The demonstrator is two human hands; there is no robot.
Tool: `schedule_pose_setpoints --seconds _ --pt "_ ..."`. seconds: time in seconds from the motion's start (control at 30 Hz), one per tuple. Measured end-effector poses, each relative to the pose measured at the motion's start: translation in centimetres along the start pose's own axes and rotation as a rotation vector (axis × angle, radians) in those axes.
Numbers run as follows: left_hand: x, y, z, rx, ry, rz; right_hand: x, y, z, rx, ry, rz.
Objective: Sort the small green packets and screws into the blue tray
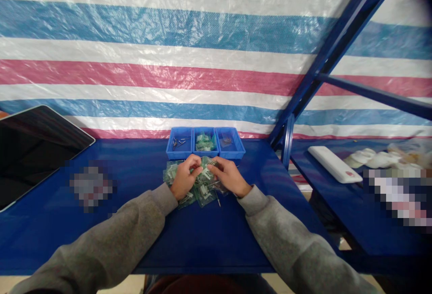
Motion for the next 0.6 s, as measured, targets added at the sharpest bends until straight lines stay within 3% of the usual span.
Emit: schedule_pose_setpoints --seconds 0.17,0.37,0.6 --pt "-0.10 -0.33 -0.15 0.001 0.072 -0.185 -0.45 0.36 0.41 -0.014 -0.047 0.120" --pt "0.61 -0.48 -0.27 -0.002 0.157 -0.221 -0.75 0.39 0.52 -0.024 -0.051 0.213" --pt "0.70 -0.60 -0.17 -0.007 0.161 -0.243 -1.00 0.08 0.40 -0.017 -0.065 0.227"
Point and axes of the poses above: each hand's wrist, its own z-axis towards the middle knuckle, its own y-axis out of the back of the hand, x = y × z, the point moved 4 cm from there along z, towards the middle knuckle, and after that the axes turned 12 degrees about -y, right-handed, at the moved point
